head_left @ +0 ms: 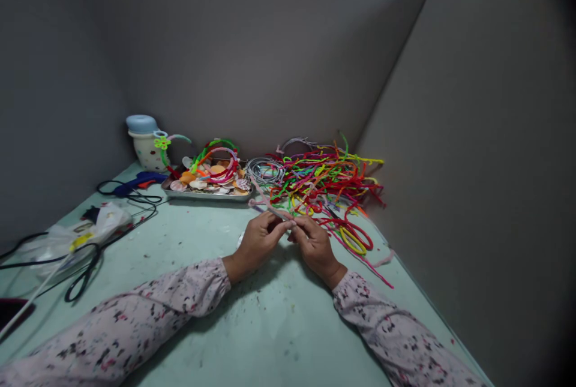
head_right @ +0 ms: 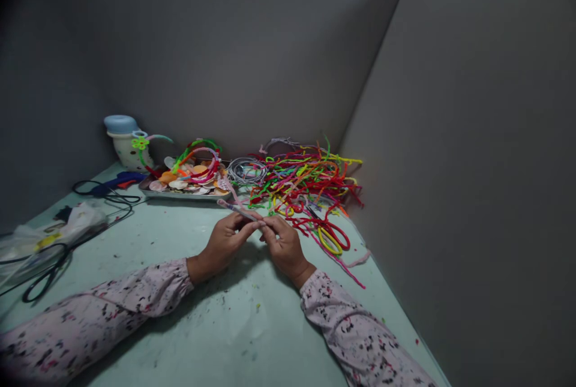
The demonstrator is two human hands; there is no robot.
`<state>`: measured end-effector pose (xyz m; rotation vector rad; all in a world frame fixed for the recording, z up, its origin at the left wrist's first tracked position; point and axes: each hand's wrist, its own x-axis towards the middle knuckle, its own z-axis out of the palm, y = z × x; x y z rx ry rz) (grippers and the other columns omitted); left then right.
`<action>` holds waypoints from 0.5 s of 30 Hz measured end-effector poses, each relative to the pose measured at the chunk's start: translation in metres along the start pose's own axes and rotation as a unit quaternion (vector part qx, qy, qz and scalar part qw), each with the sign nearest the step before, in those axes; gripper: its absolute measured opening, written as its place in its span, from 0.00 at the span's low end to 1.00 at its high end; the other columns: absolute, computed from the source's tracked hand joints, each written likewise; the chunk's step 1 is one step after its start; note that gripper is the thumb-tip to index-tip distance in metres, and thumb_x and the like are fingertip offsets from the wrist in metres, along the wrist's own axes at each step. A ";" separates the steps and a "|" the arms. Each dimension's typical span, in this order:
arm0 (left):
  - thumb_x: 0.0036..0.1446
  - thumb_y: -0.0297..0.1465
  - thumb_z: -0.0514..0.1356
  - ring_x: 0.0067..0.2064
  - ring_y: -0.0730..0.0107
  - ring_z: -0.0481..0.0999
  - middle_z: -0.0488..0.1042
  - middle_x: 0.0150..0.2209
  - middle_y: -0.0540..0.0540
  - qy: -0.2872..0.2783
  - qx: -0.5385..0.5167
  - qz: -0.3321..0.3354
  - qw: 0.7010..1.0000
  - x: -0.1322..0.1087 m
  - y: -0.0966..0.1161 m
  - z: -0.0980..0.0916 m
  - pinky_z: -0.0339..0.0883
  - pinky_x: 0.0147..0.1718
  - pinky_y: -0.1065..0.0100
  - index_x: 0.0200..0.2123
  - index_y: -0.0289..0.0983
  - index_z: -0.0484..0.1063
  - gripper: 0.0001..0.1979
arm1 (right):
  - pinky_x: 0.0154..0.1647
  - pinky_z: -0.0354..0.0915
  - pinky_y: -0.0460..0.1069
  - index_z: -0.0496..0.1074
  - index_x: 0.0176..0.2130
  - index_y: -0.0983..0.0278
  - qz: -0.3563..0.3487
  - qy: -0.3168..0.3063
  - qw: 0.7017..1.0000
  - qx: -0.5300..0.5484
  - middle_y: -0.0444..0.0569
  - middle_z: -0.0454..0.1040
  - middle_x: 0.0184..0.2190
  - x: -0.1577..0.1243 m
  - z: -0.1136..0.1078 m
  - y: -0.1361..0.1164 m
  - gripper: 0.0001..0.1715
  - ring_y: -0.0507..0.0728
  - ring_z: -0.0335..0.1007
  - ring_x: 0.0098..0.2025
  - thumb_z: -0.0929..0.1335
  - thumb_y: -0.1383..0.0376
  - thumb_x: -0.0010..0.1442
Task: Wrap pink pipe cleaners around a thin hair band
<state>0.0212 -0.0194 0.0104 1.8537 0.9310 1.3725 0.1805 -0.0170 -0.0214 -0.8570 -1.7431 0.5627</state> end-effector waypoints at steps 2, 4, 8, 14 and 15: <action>0.59 0.33 0.60 0.38 0.71 0.75 0.77 0.35 0.47 0.001 0.008 0.002 1.000 0.001 0.001 -0.001 0.67 0.40 0.72 0.36 0.35 0.76 0.08 | 0.32 0.67 0.47 0.72 0.40 0.60 -0.007 0.003 1.000 -0.014 0.44 0.70 0.32 0.000 0.000 0.000 0.08 0.51 0.69 0.30 0.64 0.63 0.65; 0.58 0.33 0.60 0.38 0.71 0.75 0.77 0.35 0.47 0.002 0.013 0.003 1.000 0.001 0.000 -0.001 0.66 0.40 0.72 0.36 0.36 0.76 0.08 | 0.33 0.68 0.47 0.72 0.41 0.60 -0.011 0.006 1.000 -0.021 0.45 0.71 0.33 0.001 0.000 0.001 0.08 0.52 0.69 0.32 0.64 0.63 0.65; 0.58 0.32 0.60 0.38 0.70 0.75 0.78 0.35 0.47 0.005 0.013 -0.003 1.000 0.002 -0.002 -0.002 0.66 0.39 0.72 0.36 0.36 0.77 0.07 | 0.34 0.69 0.47 0.72 0.40 0.60 -0.018 0.012 0.999 -0.028 0.46 0.72 0.35 0.002 0.000 0.001 0.08 0.52 0.69 0.34 0.64 0.63 0.65; 0.57 0.33 0.60 0.37 0.69 0.75 0.78 0.34 0.46 0.011 0.002 -0.038 0.999 0.003 -0.006 -0.001 0.67 0.38 0.71 0.35 0.35 0.77 0.08 | 0.40 0.68 0.50 0.72 0.40 0.60 -0.029 0.022 0.997 -0.070 0.47 0.72 0.35 0.003 0.000 0.001 0.07 0.54 0.70 0.38 0.64 0.63 0.65; 0.57 0.33 0.60 0.36 0.69 0.75 0.78 0.34 0.46 0.010 -0.001 -0.041 0.999 0.003 -0.007 -0.001 0.67 0.38 0.71 0.34 0.34 0.77 0.08 | 0.40 0.68 0.50 0.72 0.40 0.60 -0.029 0.023 0.997 -0.074 0.47 0.72 0.35 0.003 0.000 0.001 0.07 0.54 0.70 0.38 0.64 0.63 0.65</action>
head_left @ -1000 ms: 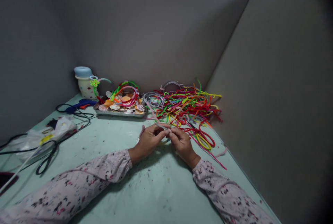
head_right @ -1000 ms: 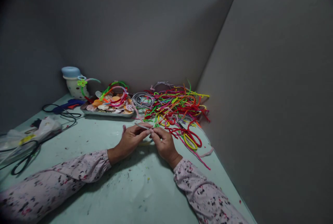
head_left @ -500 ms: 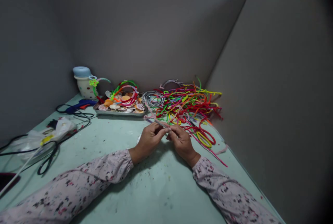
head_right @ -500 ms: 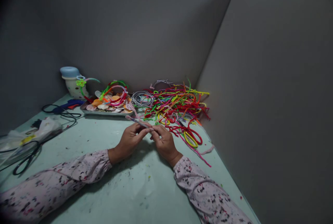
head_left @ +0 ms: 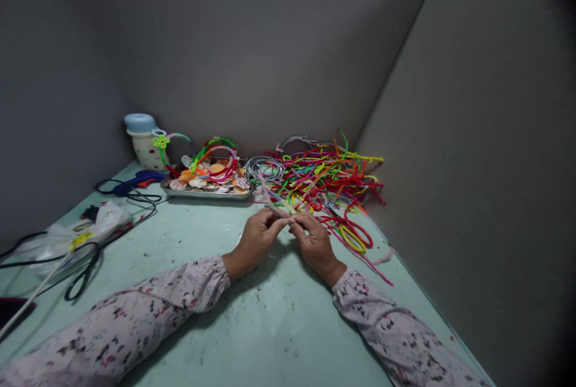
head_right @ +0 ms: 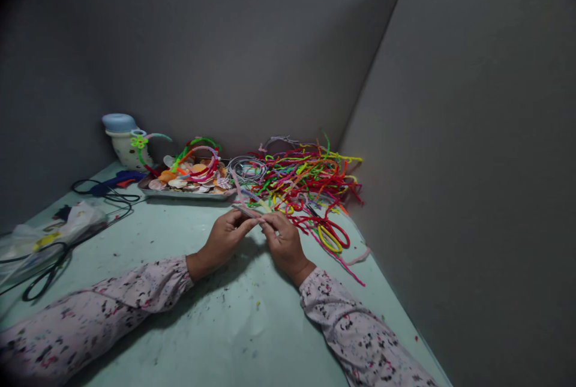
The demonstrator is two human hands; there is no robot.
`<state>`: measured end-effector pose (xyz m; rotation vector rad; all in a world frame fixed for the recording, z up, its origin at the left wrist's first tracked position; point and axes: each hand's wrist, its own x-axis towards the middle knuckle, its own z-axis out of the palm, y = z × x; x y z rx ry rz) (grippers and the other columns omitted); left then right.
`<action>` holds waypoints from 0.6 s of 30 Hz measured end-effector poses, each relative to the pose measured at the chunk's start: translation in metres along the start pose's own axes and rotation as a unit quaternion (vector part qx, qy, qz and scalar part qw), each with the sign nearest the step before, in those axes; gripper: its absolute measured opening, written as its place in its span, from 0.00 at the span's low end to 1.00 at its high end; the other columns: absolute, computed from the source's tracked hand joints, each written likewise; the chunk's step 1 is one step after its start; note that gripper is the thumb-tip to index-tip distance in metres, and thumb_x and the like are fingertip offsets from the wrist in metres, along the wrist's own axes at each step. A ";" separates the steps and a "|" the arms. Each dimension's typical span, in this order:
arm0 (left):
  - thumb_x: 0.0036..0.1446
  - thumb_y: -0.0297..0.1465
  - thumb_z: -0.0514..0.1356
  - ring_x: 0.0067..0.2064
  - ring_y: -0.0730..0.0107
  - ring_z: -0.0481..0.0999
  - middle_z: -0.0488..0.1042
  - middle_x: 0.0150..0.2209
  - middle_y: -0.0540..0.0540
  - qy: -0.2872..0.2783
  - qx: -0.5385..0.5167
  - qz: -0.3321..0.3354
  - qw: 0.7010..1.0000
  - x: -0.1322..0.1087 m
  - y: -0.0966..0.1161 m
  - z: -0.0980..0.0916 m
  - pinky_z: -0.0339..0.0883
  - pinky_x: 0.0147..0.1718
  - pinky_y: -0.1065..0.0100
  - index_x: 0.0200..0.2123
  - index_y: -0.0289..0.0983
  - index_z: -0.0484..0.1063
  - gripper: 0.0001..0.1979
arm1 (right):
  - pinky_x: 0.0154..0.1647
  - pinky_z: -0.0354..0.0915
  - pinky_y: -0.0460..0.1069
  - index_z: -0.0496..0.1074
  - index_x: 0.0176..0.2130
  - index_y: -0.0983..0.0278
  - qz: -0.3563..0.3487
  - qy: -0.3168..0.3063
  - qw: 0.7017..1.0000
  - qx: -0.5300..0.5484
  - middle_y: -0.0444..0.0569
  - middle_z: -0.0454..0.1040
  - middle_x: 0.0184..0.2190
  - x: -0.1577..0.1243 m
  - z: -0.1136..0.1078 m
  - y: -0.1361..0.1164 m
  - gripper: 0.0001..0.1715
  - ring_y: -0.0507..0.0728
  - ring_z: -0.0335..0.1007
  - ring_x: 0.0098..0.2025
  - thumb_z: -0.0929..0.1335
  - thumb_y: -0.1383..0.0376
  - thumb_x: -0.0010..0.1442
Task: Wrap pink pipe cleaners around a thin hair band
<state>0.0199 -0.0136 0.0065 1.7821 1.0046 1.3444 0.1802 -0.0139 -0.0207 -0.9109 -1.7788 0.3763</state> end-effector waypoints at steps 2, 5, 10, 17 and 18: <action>0.58 0.33 0.59 0.37 0.69 0.75 0.78 0.34 0.45 -0.005 -0.005 -0.009 1.000 0.000 -0.002 0.000 0.67 0.38 0.70 0.34 0.34 0.76 0.09 | 0.41 0.68 0.50 0.72 0.40 0.60 0.001 -0.001 1.000 -0.004 0.47 0.72 0.35 0.000 0.000 0.000 0.07 0.54 0.70 0.38 0.64 0.64 0.65; 0.57 0.34 0.60 0.36 0.68 0.75 0.78 0.34 0.45 -0.001 -0.004 -0.020 1.000 0.000 -0.005 0.001 0.67 0.37 0.70 0.35 0.33 0.76 0.10 | 0.38 0.69 0.49 0.72 0.40 0.60 0.014 -0.009 1.000 0.005 0.46 0.72 0.36 0.000 0.001 0.000 0.07 0.53 0.71 0.36 0.64 0.64 0.65; 0.57 0.34 0.59 0.36 0.68 0.75 0.78 0.34 0.44 -0.005 -0.003 -0.032 0.999 0.001 -0.008 0.001 0.66 0.37 0.69 0.35 0.33 0.76 0.10 | 0.29 0.69 0.45 0.70 0.42 0.60 0.058 -0.037 0.995 0.074 0.46 0.70 0.40 -0.002 0.003 -0.001 0.08 0.50 0.72 0.30 0.63 0.63 0.65; 0.57 0.32 0.58 0.34 0.69 0.73 0.77 0.32 0.45 -0.012 -0.005 -0.037 0.999 0.000 -0.008 0.000 0.65 0.35 0.70 0.34 0.33 0.75 0.09 | 0.34 0.68 0.46 0.70 0.43 0.61 0.067 -0.056 0.995 0.054 0.45 0.70 0.34 -0.003 0.000 -0.004 0.09 0.51 0.73 0.31 0.62 0.62 0.66; 0.57 0.32 0.58 0.34 0.69 0.73 0.76 0.32 0.45 -0.011 -0.004 -0.038 0.999 -0.001 -0.008 0.001 0.65 0.35 0.70 0.34 0.33 0.75 0.09 | 0.34 0.68 0.46 0.70 0.42 0.61 0.064 -0.053 0.995 0.047 0.45 0.70 0.34 -0.002 0.000 -0.004 0.09 0.51 0.73 0.31 0.63 0.62 0.65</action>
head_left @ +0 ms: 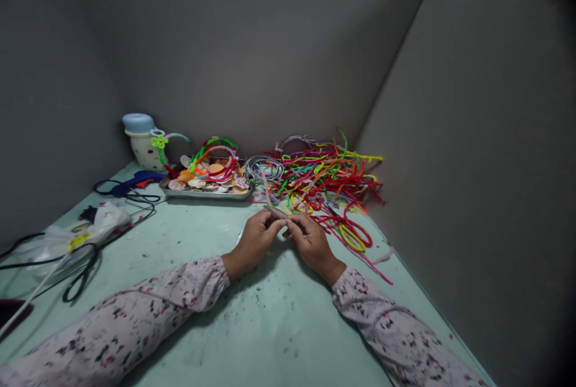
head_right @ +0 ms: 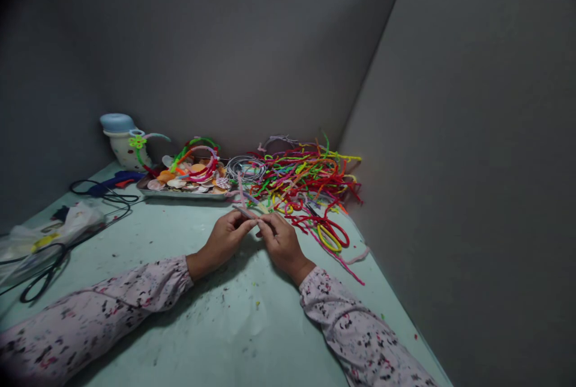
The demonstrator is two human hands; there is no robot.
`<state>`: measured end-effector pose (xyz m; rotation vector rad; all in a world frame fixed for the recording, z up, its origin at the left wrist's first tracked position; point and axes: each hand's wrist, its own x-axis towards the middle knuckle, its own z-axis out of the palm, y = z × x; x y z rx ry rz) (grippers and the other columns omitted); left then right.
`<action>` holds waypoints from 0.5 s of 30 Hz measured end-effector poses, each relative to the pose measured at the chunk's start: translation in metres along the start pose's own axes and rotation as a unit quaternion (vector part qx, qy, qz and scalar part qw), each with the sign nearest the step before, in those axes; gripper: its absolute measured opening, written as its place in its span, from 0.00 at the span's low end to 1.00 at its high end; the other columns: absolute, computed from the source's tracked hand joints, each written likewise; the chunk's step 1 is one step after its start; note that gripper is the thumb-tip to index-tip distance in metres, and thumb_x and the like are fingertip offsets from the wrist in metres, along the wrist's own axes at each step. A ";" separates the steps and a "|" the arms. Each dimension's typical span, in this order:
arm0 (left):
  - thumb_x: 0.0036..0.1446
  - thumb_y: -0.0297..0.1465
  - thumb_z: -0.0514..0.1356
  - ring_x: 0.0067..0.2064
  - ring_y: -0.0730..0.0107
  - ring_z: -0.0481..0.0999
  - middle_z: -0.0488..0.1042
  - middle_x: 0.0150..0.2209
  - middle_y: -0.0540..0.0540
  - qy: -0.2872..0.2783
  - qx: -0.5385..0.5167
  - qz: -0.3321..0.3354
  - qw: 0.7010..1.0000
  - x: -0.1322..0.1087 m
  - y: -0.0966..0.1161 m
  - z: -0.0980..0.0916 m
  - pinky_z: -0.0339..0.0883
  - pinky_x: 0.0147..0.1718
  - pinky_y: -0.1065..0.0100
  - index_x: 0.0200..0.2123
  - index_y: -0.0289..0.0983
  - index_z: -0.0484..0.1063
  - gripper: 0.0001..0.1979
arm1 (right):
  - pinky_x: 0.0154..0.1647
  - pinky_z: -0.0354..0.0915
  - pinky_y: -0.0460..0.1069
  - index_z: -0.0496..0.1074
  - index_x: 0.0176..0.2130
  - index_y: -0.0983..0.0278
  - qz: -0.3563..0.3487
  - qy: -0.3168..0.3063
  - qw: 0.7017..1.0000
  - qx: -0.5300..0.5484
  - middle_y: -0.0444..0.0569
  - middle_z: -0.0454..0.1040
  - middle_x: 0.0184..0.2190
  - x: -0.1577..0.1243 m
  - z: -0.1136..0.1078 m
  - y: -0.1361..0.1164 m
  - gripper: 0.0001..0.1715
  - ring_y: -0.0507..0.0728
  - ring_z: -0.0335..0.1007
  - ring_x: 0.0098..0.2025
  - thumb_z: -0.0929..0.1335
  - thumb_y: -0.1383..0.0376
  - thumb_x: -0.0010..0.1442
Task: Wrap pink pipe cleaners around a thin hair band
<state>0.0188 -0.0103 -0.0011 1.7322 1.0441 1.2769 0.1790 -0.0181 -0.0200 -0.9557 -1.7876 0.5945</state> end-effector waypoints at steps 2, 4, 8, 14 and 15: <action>0.57 0.32 0.58 0.34 0.69 0.73 0.76 0.32 0.45 0.000 0.000 0.003 1.000 0.000 0.000 0.000 0.66 0.35 0.70 0.34 0.33 0.75 0.09 | 0.34 0.68 0.47 0.70 0.41 0.61 -0.006 0.009 1.000 -0.008 0.45 0.70 0.33 0.000 0.000 0.001 0.08 0.51 0.73 0.31 0.63 0.62 0.65; 0.57 0.32 0.58 0.35 0.69 0.74 0.76 0.33 0.45 0.001 0.003 0.005 1.000 0.000 0.000 0.000 0.66 0.35 0.70 0.34 0.33 0.75 0.09 | 0.34 0.67 0.47 0.70 0.40 0.61 -0.010 0.015 1.000 -0.013 0.45 0.71 0.34 0.000 0.000 0.002 0.08 0.51 0.72 0.31 0.63 0.63 0.65; 0.57 0.33 0.59 0.34 0.69 0.74 0.77 0.32 0.45 0.007 0.013 0.002 1.000 0.000 0.002 0.000 0.66 0.35 0.70 0.33 0.33 0.76 0.09 | 0.34 0.67 0.47 0.70 0.39 0.62 -0.018 0.021 0.999 -0.039 0.46 0.72 0.34 0.000 0.001 0.003 0.08 0.52 0.72 0.32 0.63 0.62 0.65; 0.57 0.35 0.59 0.33 0.69 0.73 0.77 0.31 0.45 0.007 -0.004 -0.009 1.000 -0.001 0.004 0.001 0.66 0.34 0.71 0.33 0.33 0.76 0.10 | 0.34 0.66 0.47 0.70 0.39 0.62 -0.022 0.035 0.997 -0.072 0.46 0.71 0.32 0.002 0.000 0.000 0.08 0.52 0.71 0.32 0.63 0.63 0.65; 0.57 0.35 0.59 0.33 0.70 0.73 0.77 0.31 0.45 0.007 -0.008 -0.008 1.000 -0.001 0.004 0.001 0.66 0.34 0.71 0.34 0.33 0.75 0.11 | 0.35 0.66 0.47 0.70 0.39 0.62 -0.023 0.038 0.996 -0.075 0.46 0.71 0.32 0.002 0.000 0.000 0.08 0.52 0.71 0.32 0.63 0.63 0.65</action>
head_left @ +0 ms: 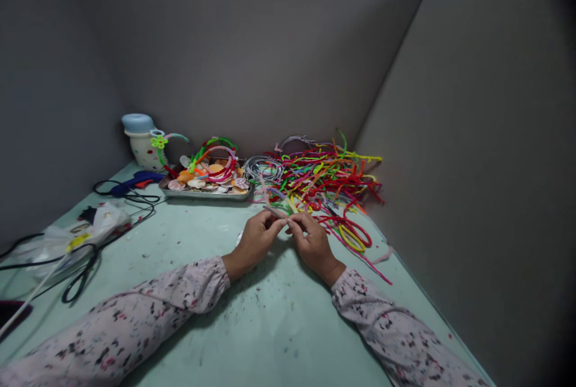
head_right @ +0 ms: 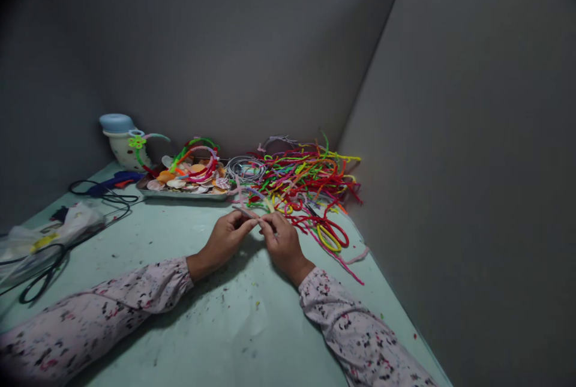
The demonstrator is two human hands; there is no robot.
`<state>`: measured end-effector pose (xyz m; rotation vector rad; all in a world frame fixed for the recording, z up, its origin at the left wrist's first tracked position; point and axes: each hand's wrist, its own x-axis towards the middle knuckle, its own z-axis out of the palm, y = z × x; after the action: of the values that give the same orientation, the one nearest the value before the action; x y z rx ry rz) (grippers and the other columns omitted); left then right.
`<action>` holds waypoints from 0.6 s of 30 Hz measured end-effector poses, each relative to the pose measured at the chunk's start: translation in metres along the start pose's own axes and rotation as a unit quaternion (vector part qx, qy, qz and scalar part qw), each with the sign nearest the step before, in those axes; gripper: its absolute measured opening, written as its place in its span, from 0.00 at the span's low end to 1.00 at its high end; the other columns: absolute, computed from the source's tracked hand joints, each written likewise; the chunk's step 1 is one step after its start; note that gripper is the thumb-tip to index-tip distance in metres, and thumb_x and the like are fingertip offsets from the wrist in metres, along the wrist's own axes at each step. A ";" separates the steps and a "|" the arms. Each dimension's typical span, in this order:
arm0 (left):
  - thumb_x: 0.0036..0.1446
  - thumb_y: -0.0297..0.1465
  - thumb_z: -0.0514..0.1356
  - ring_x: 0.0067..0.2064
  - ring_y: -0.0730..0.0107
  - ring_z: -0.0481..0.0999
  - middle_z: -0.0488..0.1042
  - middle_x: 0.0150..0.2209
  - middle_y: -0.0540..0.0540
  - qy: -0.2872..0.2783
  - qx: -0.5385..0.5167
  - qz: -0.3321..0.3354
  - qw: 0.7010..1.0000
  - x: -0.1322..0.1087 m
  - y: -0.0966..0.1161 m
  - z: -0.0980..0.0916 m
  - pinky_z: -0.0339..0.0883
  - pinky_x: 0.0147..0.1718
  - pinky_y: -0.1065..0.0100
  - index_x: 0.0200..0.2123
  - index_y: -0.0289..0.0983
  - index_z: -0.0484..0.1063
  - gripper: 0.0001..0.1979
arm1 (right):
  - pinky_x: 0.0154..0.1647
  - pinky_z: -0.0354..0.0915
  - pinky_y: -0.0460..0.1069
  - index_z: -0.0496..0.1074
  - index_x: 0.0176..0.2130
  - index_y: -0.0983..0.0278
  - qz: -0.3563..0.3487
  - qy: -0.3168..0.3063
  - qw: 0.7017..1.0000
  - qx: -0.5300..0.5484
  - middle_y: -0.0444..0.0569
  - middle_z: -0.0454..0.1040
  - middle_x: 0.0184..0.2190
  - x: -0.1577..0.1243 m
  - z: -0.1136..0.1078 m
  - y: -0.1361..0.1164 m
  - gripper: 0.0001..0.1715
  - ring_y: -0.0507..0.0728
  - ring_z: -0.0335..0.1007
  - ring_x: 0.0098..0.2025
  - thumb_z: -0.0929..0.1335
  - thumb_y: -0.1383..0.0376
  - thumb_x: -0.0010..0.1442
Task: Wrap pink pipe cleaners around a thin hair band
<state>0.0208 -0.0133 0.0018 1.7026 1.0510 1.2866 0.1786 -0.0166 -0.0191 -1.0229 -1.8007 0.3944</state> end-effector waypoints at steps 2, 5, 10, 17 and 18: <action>0.57 0.36 0.58 0.33 0.70 0.73 0.77 0.31 0.47 0.005 0.000 0.003 1.000 -0.001 0.000 0.000 0.65 0.34 0.71 0.35 0.33 0.75 0.11 | 0.35 0.66 0.47 0.70 0.39 0.62 -0.001 0.002 1.000 -0.001 0.46 0.71 0.32 0.000 0.000 0.000 0.08 0.53 0.71 0.32 0.62 0.64 0.65; 0.57 0.36 0.59 0.31 0.72 0.72 0.76 0.29 0.48 0.018 0.014 0.006 1.000 -0.002 0.000 0.000 0.64 0.31 0.72 0.34 0.34 0.75 0.11 | 0.35 0.66 0.48 0.70 0.39 0.62 -0.006 0.003 1.000 0.000 0.46 0.71 0.32 0.000 0.000 0.000 0.07 0.53 0.71 0.32 0.63 0.64 0.65; 0.55 0.34 0.60 0.29 0.73 0.70 0.74 0.27 0.49 0.013 0.031 0.011 0.999 0.006 0.001 0.000 0.62 0.29 0.73 0.30 0.34 0.76 0.09 | 0.35 0.66 0.47 0.70 0.39 0.62 0.001 0.018 1.000 0.002 0.46 0.71 0.33 0.000 0.001 0.000 0.07 0.52 0.70 0.32 0.63 0.65 0.65; 0.55 0.34 0.60 0.27 0.73 0.68 0.72 0.24 0.49 -0.011 0.012 -0.013 1.000 0.030 -0.005 0.012 0.59 0.27 0.72 0.27 0.33 0.74 0.10 | 0.36 0.65 0.49 0.70 0.38 0.62 0.047 0.053 0.997 -0.021 0.46 0.71 0.32 0.006 -0.004 0.010 0.08 0.54 0.69 0.34 0.63 0.63 0.65; 0.55 0.34 0.59 0.28 0.73 0.69 0.73 0.25 0.49 -0.010 0.009 -0.016 1.000 0.032 -0.007 0.014 0.59 0.27 0.72 0.27 0.33 0.73 0.10 | 0.37 0.65 0.49 0.70 0.38 0.62 0.052 0.054 0.997 -0.022 0.46 0.71 0.32 0.007 -0.004 0.012 0.08 0.55 0.69 0.34 0.63 0.63 0.65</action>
<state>0.0382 0.0177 0.0042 1.7004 1.0772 1.2414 0.1864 -0.0047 -0.0210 -1.1501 -1.6705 0.3576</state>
